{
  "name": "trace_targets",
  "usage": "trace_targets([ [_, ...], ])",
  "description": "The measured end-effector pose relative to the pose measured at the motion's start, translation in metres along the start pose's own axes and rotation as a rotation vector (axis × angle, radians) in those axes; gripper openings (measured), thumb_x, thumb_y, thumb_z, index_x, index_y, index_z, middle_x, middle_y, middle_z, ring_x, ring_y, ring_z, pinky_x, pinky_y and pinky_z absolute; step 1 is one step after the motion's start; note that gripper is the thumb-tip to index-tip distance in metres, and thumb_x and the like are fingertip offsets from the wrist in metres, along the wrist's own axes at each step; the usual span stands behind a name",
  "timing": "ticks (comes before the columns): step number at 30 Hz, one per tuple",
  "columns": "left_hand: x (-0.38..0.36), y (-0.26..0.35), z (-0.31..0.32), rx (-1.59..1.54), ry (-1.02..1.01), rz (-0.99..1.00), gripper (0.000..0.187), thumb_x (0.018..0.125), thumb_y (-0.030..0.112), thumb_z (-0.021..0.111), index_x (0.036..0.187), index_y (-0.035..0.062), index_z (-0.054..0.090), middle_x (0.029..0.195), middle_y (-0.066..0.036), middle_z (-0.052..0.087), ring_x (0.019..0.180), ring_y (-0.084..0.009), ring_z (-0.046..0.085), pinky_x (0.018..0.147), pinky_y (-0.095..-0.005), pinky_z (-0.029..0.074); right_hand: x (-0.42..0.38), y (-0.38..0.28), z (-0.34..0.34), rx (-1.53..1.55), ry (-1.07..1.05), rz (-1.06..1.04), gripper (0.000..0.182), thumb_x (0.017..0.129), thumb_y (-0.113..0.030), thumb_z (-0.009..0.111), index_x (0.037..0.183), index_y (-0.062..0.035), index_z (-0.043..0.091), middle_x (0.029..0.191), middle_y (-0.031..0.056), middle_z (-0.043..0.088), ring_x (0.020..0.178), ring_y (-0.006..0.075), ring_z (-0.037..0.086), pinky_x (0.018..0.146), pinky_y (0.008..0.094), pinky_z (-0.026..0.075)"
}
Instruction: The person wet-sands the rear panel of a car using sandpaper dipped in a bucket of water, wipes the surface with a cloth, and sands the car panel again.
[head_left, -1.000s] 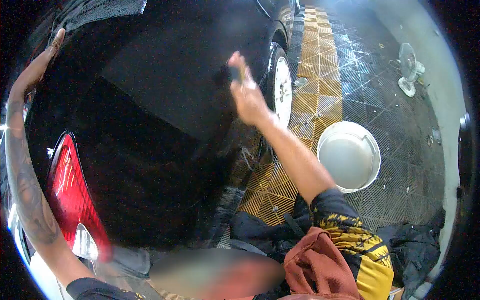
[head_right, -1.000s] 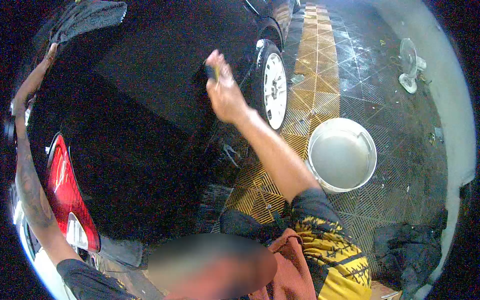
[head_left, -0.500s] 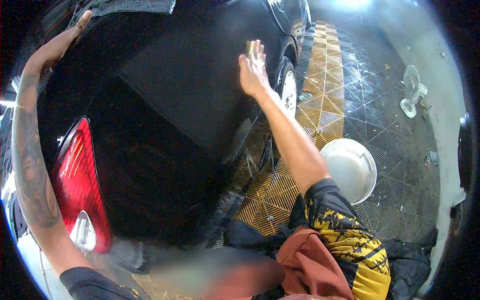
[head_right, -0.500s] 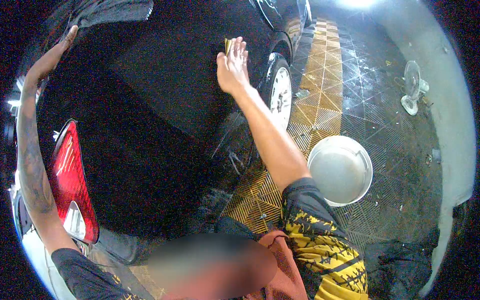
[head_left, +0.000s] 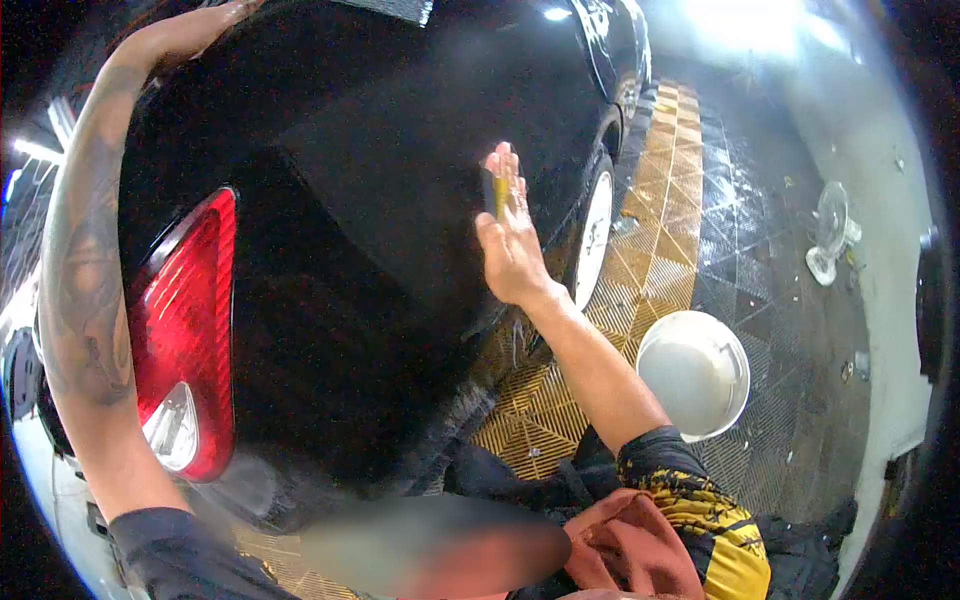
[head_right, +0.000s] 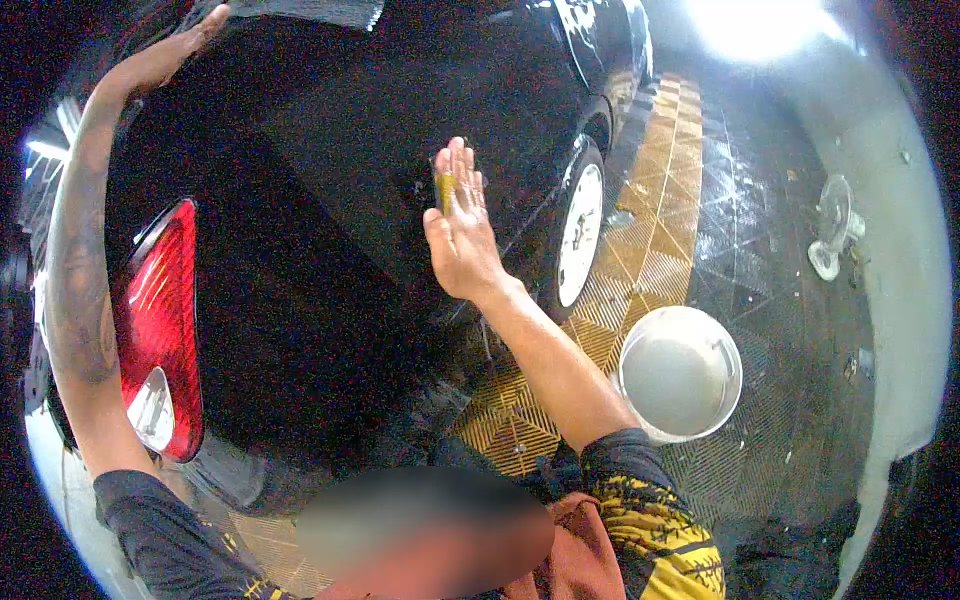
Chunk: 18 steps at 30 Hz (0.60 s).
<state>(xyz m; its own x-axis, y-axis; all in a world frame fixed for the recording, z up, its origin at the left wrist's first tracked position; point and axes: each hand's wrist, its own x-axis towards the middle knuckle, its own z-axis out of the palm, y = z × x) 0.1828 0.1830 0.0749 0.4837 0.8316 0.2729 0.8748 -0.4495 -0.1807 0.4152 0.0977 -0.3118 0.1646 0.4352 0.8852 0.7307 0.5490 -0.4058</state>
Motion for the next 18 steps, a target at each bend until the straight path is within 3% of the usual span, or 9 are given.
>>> trace_targets([
  [2,-0.022,0.029,-0.005,-0.002,-0.032,-0.120,0.076,0.096,0.062,0.021,0.148,0.0073,0.026,0.146,-0.012,0.033,0.130,-0.0230,0.033,0.108,-0.0379,0.026,0.016,0.012,-0.006,0.028,-0.035,-0.010,0.065,0.096,-0.018,0.035,0.149,0.0022,0.002,0.156,0.0259,0.000,0.144,0.0412,0.001,0.118,0.0464,0.007],
  [6,-0.039,0.059,-0.016,-0.003,-0.088,-0.239,0.083,0.093,0.069,0.014,0.146,0.0072,0.031,0.139,-0.017,0.043,0.120,-0.0280,0.046,0.101,-0.0448,0.035,0.079,0.046,-0.002,-0.179,-0.026,0.237,0.058,0.099,-0.017,0.029,0.145,0.0125,0.009,0.151,0.0353,0.004,0.143,0.0445,0.003,0.118,0.0478,0.008],
  [7,-0.042,0.064,-0.017,-0.002,-0.094,-0.244,0.085,0.092,0.071,0.013,0.146,0.0072,0.032,0.137,-0.018,0.045,0.118,-0.0293,0.049,0.100,-0.0465,0.037,0.068,0.031,0.004,-0.074,0.076,0.180,0.058,0.097,-0.016,0.029,0.145,0.0118,0.010,0.151,0.0357,0.003,0.143,0.0451,0.003,0.117,0.0492,0.007],
  [10,-0.043,0.065,-0.030,0.051,-0.151,-0.216,0.088,0.091,0.072,0.012,0.144,0.0052,0.034,0.132,-0.020,0.048,0.115,-0.0330,0.050,0.099,-0.0489,0.038,0.004,-0.018,0.002,0.029,-0.034,0.006,0.061,0.094,-0.013,0.030,0.147,0.0074,0.008,0.153,0.0320,0.001,0.144,0.0433,0.001,0.117,0.0500,0.006],
  [11,-0.031,0.062,-0.041,0.064,-0.316,-0.271,0.089,0.090,0.073,0.012,0.145,0.0056,0.033,0.134,-0.021,0.047,0.118,-0.0341,0.049,0.100,-0.0492,0.037,0.001,-0.018,-0.001,0.050,-0.093,-0.033,0.063,0.093,-0.012,0.031,0.148,0.0054,0.007,0.154,0.0307,0.001,0.144,0.0427,0.001,0.117,0.0500,0.005],
  [13,-0.030,0.060,-0.040,0.070,-0.487,-0.321,0.090,0.090,0.074,0.012,0.145,0.0059,0.032,0.136,-0.022,0.046,0.121,-0.0351,0.048,0.100,-0.0495,0.037,0.040,0.012,-0.002,0.078,0.021,-0.071,0.060,0.094,-0.009,0.030,0.149,0.0033,0.010,0.154,0.0304,0.001,0.144,0.0422,0.000,0.117,0.0492,0.005],
  [15,-0.052,0.063,-0.020,-0.032,-0.146,-0.223,0.090,0.089,0.075,0.012,0.147,0.0078,0.030,0.142,-0.022,0.041,0.129,-0.0345,0.042,0.102,-0.0475,0.035,0.080,0.040,-0.008,-0.060,-0.129,0.130,0.059,0.095,-0.009,0.031,0.148,0.0056,0.009,0.154,0.0309,0.001,0.144,0.0427,0.000,0.118,0.0476,0.006],
  [16,-0.056,0.066,-0.020,-0.043,-0.144,-0.228,0.090,0.089,0.075,0.012,0.147,0.0078,0.030,0.142,-0.022,0.041,0.129,-0.0345,0.042,0.102,-0.0475,0.035,0.088,0.046,-0.008,-0.110,-0.185,0.192,0.058,0.095,-0.009,0.031,0.147,0.0064,0.008,0.153,0.0310,0.001,0.144,0.0428,-0.001,0.118,0.0471,0.007],
  [18,-0.063,0.067,-0.024,-0.016,-0.145,-0.126,0.091,0.089,0.075,0.015,0.148,0.0064,0.028,0.147,-0.024,0.034,0.134,-0.0341,0.036,0.105,-0.0475,0.033,0.073,0.027,0.003,-0.012,0.026,0.035,0.059,0.096,-0.008,0.032,0.147,0.0059,0.007,0.153,0.0319,0.002,0.143,0.0439,0.001,0.117,0.0481,0.008],
])
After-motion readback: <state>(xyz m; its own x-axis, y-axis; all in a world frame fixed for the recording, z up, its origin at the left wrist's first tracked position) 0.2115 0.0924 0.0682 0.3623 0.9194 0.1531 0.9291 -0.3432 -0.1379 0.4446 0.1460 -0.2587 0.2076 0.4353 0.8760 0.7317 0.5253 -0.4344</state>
